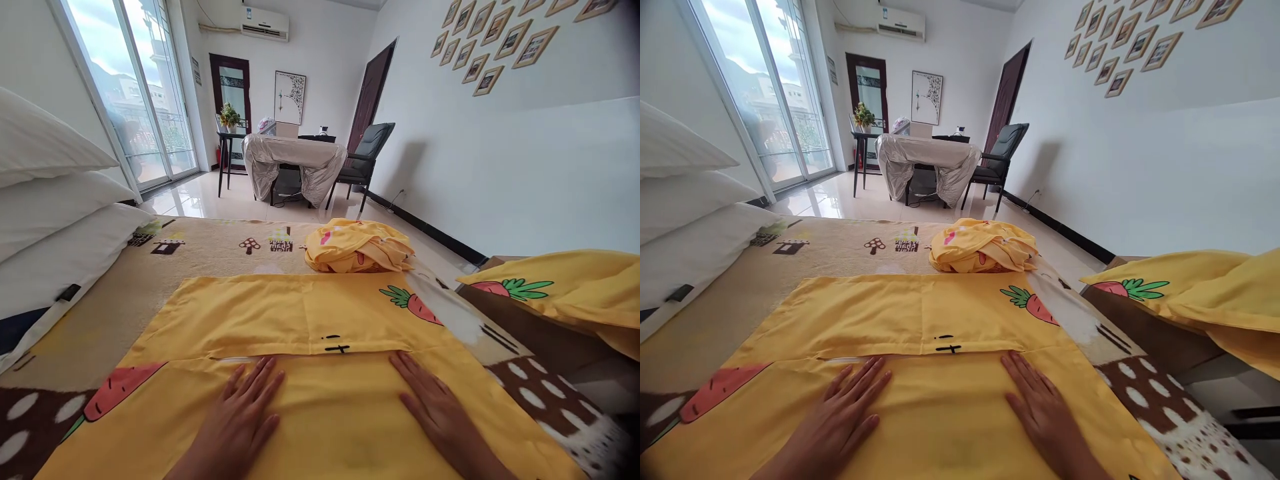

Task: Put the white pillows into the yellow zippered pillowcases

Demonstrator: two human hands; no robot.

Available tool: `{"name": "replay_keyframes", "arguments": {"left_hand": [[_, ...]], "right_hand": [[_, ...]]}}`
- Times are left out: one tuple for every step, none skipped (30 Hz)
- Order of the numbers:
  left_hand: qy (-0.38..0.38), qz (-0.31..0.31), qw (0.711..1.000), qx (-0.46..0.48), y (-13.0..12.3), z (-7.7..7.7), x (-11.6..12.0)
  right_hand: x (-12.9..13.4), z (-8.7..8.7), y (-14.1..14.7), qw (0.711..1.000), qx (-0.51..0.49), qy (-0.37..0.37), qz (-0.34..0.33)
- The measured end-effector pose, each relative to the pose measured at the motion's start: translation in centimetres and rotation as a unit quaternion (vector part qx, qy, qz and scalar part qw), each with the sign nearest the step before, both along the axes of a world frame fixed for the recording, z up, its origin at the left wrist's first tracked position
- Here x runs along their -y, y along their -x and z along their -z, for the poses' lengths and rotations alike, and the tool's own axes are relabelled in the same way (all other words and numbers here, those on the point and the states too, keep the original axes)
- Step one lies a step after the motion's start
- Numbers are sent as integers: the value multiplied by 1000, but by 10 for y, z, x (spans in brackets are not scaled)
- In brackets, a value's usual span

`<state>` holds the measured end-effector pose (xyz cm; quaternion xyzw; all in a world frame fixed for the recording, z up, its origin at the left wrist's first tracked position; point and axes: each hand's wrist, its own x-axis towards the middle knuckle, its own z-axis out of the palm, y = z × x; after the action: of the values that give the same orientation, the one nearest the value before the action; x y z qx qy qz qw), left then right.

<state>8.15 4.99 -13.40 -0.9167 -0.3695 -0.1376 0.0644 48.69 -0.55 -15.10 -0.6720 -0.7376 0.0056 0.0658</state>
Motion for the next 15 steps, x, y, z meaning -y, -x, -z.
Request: {"name": "replay_keyframes", "arguments": {"left_hand": [[0,0,1000,2,0,1,0],[0,0,1000,3,0,1,0],[1,0,1000,2,0,2,0],[4,0,1000,-1,0,3,0],[8,-3,1000,-5,1,4,-1],[14,-5,1000,-9,1,4,-1],[20,-7,1000,-11,2,4,-1],[27,-9,1000,-12,2,4,-1],[34,-10,999,-12,2,4,0],[39,-9,999,-10,1,3,1],[45,-4,999,-9,-1,1,3],[51,10,999,-10,-3,0,5],[58,33,998,-12,-7,0,8],[63,67,996,-16,-11,0,11],[64,107,992,-19,-15,0,15]], "right_hand": [[3,4,-12,1000,13,-9,16],[7,7,-23,999,28,-18,27],[10,10,-34,998,44,-27,36],[13,13,-45,997,61,-37,42],[16,16,-54,995,78,-48,48],[18,17,-63,992,96,-56,54],[20,19,-70,990,112,-61,60],[21,20,-77,988,126,-63,66],[22,20,-82,986,137,-63,71],[22,20,-85,984,144,-65,78],[23,21,-87,983,148,-69,85],[22,21,-88,982,149,-74,91],[22,22,-88,981,149,-80,97],[22,23,-87,980,148,-88,102],[22,24,-85,978,148,-97,106]]}}
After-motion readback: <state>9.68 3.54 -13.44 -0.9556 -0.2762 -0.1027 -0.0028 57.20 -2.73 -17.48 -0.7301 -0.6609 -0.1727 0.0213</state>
